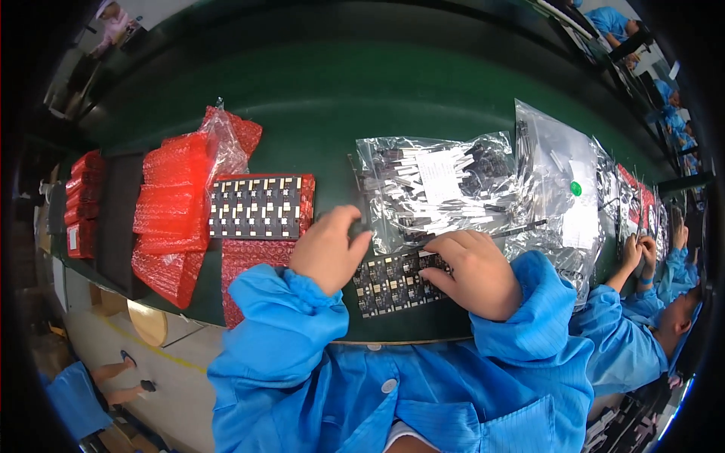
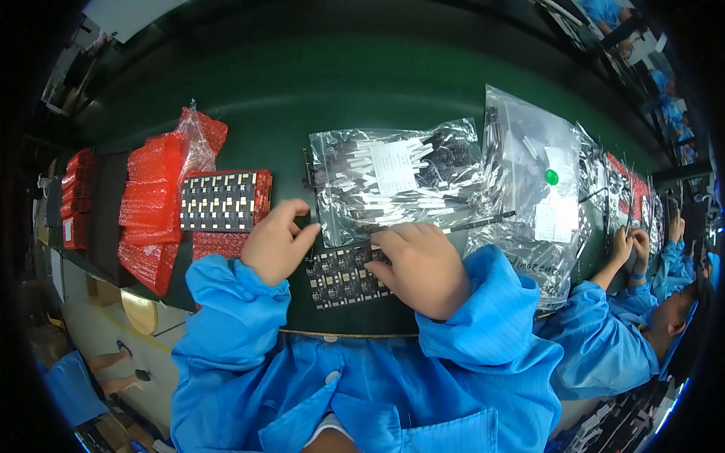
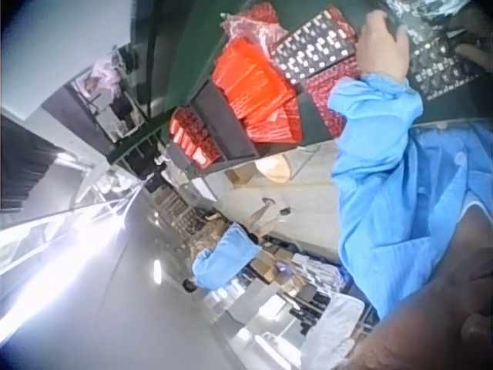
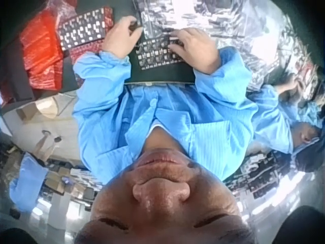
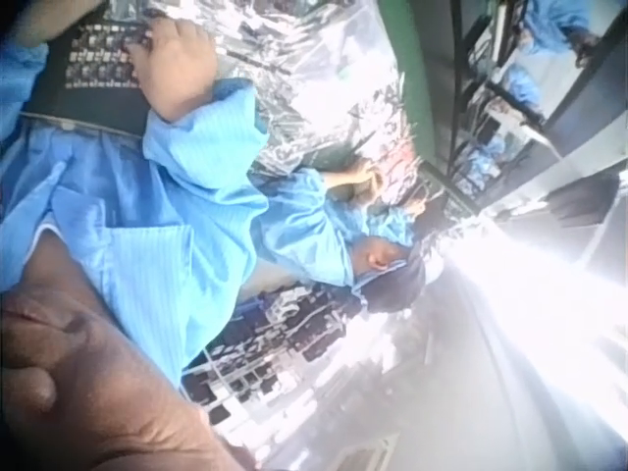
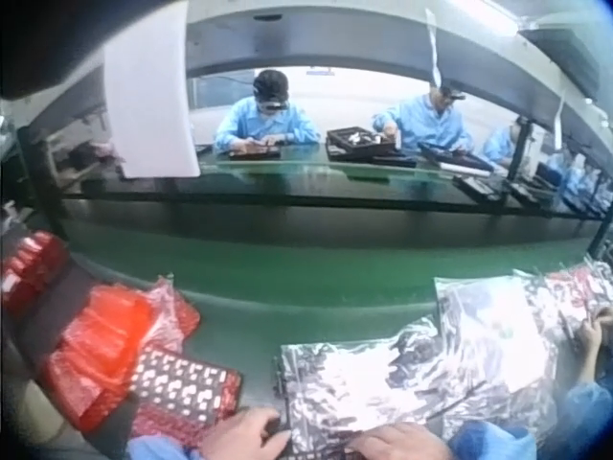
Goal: The person assembles electronic components onto a circuit board at an industrial workbench, using tweezers to precisely place the small parts.
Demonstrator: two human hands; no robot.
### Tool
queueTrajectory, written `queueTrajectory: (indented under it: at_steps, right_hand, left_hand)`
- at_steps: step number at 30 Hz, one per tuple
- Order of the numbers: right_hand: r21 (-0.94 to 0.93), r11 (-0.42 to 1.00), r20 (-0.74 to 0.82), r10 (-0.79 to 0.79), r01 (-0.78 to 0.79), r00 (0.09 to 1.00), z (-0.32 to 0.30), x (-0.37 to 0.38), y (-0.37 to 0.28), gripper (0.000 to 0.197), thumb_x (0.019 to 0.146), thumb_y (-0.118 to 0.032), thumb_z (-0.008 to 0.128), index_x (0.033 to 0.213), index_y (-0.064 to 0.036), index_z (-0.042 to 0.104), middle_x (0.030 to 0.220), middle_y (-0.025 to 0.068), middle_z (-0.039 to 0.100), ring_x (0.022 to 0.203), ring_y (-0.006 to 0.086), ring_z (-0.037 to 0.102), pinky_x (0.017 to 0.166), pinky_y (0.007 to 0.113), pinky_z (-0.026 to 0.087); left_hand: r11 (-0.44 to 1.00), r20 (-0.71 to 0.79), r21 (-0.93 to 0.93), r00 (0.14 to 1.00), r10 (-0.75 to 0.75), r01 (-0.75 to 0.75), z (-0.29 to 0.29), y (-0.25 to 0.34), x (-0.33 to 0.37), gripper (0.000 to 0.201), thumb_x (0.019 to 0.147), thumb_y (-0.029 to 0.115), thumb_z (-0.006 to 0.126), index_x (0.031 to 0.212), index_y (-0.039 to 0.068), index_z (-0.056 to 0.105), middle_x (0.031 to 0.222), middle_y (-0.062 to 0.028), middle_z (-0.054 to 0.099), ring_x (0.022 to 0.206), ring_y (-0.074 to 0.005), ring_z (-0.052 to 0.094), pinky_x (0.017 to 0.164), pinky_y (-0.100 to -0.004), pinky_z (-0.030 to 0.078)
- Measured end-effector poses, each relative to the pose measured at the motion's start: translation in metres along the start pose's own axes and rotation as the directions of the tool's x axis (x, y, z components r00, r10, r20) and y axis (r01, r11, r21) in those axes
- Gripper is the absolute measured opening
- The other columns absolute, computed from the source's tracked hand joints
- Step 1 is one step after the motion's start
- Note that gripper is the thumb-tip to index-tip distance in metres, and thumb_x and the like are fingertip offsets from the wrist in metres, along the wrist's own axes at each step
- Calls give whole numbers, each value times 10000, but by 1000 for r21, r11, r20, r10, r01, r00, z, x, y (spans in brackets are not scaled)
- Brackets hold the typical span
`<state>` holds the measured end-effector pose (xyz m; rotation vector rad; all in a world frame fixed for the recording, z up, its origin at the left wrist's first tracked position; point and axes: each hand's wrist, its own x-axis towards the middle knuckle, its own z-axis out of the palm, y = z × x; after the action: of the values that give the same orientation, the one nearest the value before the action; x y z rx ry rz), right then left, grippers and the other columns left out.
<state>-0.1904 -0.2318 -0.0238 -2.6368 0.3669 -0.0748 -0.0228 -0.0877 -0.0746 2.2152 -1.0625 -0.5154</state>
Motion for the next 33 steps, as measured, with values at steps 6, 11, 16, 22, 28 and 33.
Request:
queueTrajectory:
  at_steps: [6, 11, 16, 22, 28, 33]
  right_hand:
    - [48, 995, -4, 87, -87, 996, -3, -14, 14, 272, 722, -182, 699, 941, -45, 615, 927, 117, 612, 905, 307, 566, 822, 374, 437]
    - [178, 977, -17, 119, -114, 993, -13, -15, 12, 276, 751, -153, 683, 986, -25, 614, 926, 118, 616, 906, 287, 584, 816, 353, 446]
    - [855, 462, 177, 166, -235, 970, 5, 7, -1, 285, 884, -199, 572, 1070, 16, 585, 913, 75, 632, 830, 117, 570, 736, 261, 462]
    - [921, 246, 290, 90, -303, 953, 17, 10, -15, 307, 922, -225, 517, 1085, 30, 570, 905, 65, 626, 823, 103, 568, 733, 245, 467]
    - [843, 134, 523, 30, -522, 852, 8, 3, -23, 280, 945, -223, 474, 1048, 17, 575, 885, 76, 633, 783, 122, 599, 729, 258, 485]
    - [930, 60, 349, 157, -362, 924, 19, -4, -18, 185, 871, -98, 588, 1005, 29, 577, 852, 43, 626, 754, 79, 583, 658, 203, 472]
  left_hand:
    - [999, 2, 29, 999, -40, 39, 8, 4, 1, 317, 779, 111, 655, 1035, 15, 494, 862, -114, 597, 647, -199, 590, 591, -328, 473]
    - [891, -61, -441, 987, -148, 107, -8, 6, -15, 285, 807, 56, 619, 1038, 32, 453, 824, -109, 608, 681, -166, 598, 578, -286, 462]
    - [346, 159, -923, 986, -52, 167, -28, 34, -29, 331, 826, -53, 565, 1086, 13, 370, 851, -93, 600, 673, -97, 548, 573, -208, 435]
    - [244, 142, -956, 985, -101, 162, -23, 41, -32, 328, 832, -28, 578, 1088, 17, 377, 870, -99, 601, 669, -100, 543, 573, -211, 441]
    - [228, 57, -969, 985, -163, 94, -22, 40, -40, 253, 827, -18, 589, 1046, -14, 462, 906, -102, 611, 700, -107, 557, 612, -223, 453]
    - [227, 66, -972, 998, -19, 68, -17, 27, -52, 178, 794, -67, 595, 949, -3, 533, 987, -134, 608, 787, -127, 579, 704, -231, 478]
